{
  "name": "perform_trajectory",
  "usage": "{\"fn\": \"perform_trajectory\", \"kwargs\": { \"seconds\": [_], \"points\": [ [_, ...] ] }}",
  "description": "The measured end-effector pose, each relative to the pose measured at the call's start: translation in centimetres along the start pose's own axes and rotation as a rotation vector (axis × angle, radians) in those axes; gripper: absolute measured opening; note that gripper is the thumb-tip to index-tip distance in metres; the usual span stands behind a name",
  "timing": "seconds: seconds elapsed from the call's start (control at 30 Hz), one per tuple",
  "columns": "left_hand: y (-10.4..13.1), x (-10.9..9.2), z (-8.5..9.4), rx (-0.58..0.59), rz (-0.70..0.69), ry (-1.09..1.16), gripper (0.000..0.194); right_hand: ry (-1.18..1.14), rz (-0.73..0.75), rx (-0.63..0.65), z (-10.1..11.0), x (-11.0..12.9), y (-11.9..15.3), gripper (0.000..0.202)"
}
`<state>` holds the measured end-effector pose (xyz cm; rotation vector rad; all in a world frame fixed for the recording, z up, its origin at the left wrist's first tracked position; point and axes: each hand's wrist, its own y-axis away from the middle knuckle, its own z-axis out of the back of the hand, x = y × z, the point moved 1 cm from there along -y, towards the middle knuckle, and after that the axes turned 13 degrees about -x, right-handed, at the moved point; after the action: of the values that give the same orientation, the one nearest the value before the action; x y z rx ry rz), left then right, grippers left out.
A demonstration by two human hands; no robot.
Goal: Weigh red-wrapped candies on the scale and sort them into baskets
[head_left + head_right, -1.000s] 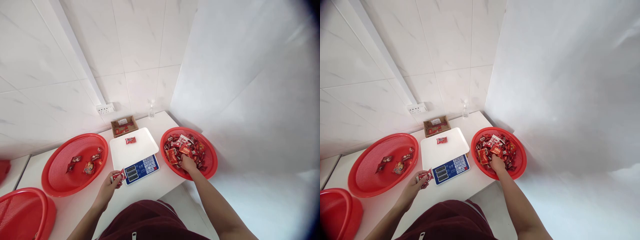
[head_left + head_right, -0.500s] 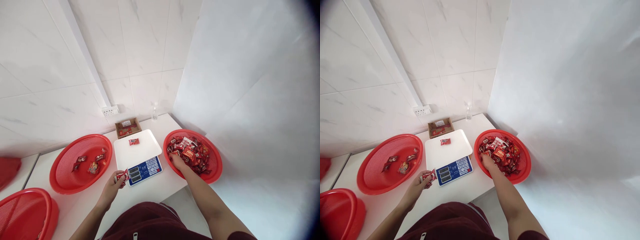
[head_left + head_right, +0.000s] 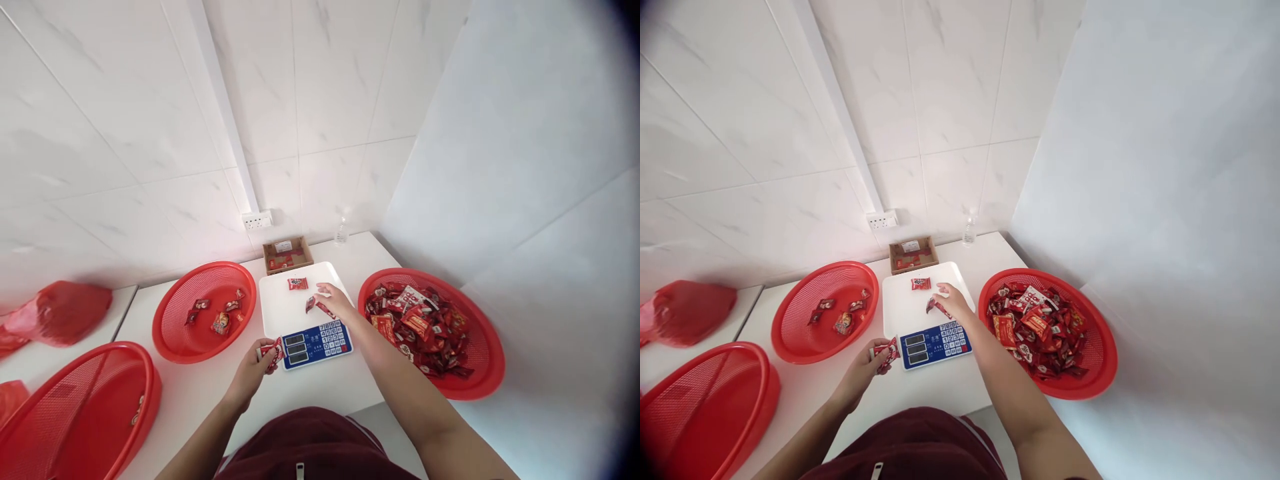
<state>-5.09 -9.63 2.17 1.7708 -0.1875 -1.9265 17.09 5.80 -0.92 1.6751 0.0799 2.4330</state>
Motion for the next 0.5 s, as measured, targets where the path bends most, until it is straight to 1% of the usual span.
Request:
{"fn": "perform_trajectory", "kwargs": {
  "seconds": [0.1,0.17,0.3,0.4,0.47,0.5],
  "points": [
    [0.0,0.4,0.4,-0.013,0.005,0.000,0.051,0.056,-0.043,-0.028,-1.6,-0.2,-1.3,0.041],
    [0.0,0.7,0.7,-0.020,0.016,0.005,0.051,0.072,-0.027,-0.015,-2.3,-0.1,-1.9,0.044],
    [-0.2,1.0,0.9,-0.020,0.019,0.014,0.050,0.120,0.098,0.021,-3.8,0.7,-2.0,0.047],
    [-0.5,0.9,0.8,-0.012,0.014,-0.009,0.051,0.150,0.205,0.101,-5.1,1.5,-1.2,0.045],
    [-0.7,0.8,0.8,-0.004,0.001,-0.027,0.053,0.167,0.252,0.135,-5.3,1.8,-0.4,0.042],
    [-0.8,0.7,0.8,-0.004,-0.006,-0.038,0.053,0.173,0.281,0.121,-4.9,1.8,0.0,0.040]
  ]
}}
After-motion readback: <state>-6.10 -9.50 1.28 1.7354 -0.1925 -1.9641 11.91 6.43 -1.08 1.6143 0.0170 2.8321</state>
